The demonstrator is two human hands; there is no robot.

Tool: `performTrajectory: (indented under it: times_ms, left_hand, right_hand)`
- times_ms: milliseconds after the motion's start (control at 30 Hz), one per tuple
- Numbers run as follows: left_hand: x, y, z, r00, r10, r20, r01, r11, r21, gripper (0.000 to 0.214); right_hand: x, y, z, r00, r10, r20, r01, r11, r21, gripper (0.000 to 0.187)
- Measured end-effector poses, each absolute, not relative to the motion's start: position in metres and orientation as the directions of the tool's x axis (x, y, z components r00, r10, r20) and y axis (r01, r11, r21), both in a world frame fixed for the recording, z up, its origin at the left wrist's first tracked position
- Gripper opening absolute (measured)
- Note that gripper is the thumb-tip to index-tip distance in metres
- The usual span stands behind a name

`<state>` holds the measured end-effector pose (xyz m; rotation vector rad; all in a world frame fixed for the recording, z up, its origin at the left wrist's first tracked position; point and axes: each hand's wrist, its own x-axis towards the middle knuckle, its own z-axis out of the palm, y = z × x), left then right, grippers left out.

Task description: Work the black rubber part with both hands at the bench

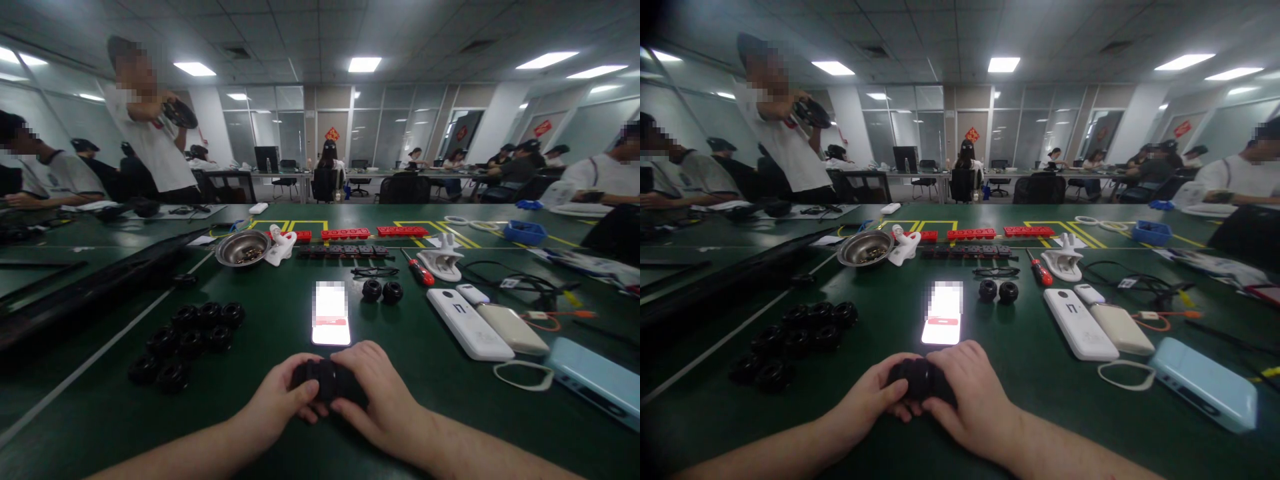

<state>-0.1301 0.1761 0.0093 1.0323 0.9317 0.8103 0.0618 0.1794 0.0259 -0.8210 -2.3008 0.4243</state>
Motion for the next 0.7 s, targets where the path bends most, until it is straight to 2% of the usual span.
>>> performTrajectory:
  times_ms: [67,200,267,433,567,700]
  left_hand:
    - [-0.1297,0.1757,0.0094,0.392,0.894,-0.216,-0.127,0.286,0.950,0.053]
    - [-0.1296,0.1740,0.0105,0.404,0.893,-0.199,-0.117,0.267,0.957,0.052]
    - [-0.1302,0.1740,0.0104,0.412,0.887,-0.207,-0.104,0.271,0.957,0.051]
    - [-0.1313,0.1750,0.0102,0.418,0.872,-0.254,-0.123,0.331,0.936,0.055]
    - [-0.1305,0.1741,0.0117,0.384,0.892,-0.237,-0.140,0.310,0.940,0.052]
    - [-0.1308,0.1721,0.0120,0.398,0.890,-0.221,-0.114,0.287,0.951,0.050]
  right_hand:
    - [0.0617,0.1809,0.0251,-0.547,0.719,0.429,0.471,0.687,-0.553,0.041]
    - [0.0594,0.1836,0.0210,-0.532,0.786,0.314,0.530,0.599,-0.600,0.024]
    - [0.0590,0.1831,0.0203,-0.551,0.768,0.326,0.540,0.626,-0.562,0.024]
    - [0.0612,0.1797,0.0245,-0.610,0.617,0.497,0.427,0.785,-0.450,0.034]
    - [0.0621,0.1815,0.0249,-0.546,0.720,0.428,0.460,0.685,-0.565,0.042]
    - [0.0615,0.1842,0.0196,-0.525,0.773,0.355,0.470,0.611,-0.637,0.030]
